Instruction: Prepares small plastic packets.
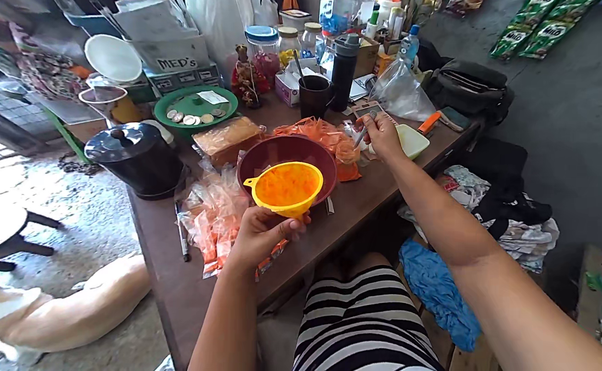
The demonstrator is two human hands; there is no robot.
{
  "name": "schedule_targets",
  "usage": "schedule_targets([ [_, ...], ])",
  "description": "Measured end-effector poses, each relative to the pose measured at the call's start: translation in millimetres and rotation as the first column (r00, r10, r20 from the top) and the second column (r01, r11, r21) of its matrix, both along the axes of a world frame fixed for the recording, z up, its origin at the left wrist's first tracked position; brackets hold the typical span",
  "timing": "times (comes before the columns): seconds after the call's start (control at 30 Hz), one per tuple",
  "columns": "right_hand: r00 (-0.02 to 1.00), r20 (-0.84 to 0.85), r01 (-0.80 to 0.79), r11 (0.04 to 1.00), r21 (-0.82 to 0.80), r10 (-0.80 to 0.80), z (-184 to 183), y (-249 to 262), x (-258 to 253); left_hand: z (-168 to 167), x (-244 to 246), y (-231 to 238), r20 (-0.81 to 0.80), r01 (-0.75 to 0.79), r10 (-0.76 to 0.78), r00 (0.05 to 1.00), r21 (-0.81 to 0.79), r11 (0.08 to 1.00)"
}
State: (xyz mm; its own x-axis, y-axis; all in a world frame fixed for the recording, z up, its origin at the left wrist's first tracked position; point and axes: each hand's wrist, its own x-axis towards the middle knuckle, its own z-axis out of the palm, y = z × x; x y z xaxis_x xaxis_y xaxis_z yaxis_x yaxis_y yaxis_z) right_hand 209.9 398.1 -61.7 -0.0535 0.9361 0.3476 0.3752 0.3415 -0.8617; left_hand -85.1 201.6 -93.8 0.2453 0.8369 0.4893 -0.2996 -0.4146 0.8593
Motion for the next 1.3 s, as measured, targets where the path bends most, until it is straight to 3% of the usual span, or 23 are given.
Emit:
schedule_targets([
  [0.1,0.995,0.095,-0.031,0.980,0.198,0.012,5.1,-13.0,-3.9,-1.5,0.8,0.6,-0.008,-0.013,0.013,1.000,0.004,1.000],
  [0.17,0.994,0.109,-0.043,0.975,0.220,0.019,1.7,-16.2,-5.2,-1.2,0.1,0.9,0.006,-0.017,0.017,1.000,0.015,1.000],
  [0.6,0.998,0.045,0.048,0.998,0.050,-0.050,0.1,-16.0,0.3,1.3,-1.7,2.0,-0.009,-0.052,0.052,0.999,0.006,0.999],
  [0.8,0.986,-0.128,0.103,0.994,-0.046,-0.108,-1.3,-8.5,8.1,-0.7,-3.3,3.1,-0.005,-0.028,0.028,1.000,-0.020,0.999],
  [1.07,0.996,-0.003,0.088,0.993,-0.077,-0.089,-7.9,-11.3,3.5,-1.8,-3.7,4.2,-0.009,-0.033,0.033,0.999,-0.022,0.999],
  [1.3,0.987,-0.120,0.089,0.984,-0.157,-0.109,-8.5,-8.1,6.3,-4.5,-5.3,5.7,-0.012,-0.037,0.037,0.999,-0.018,0.999],
])
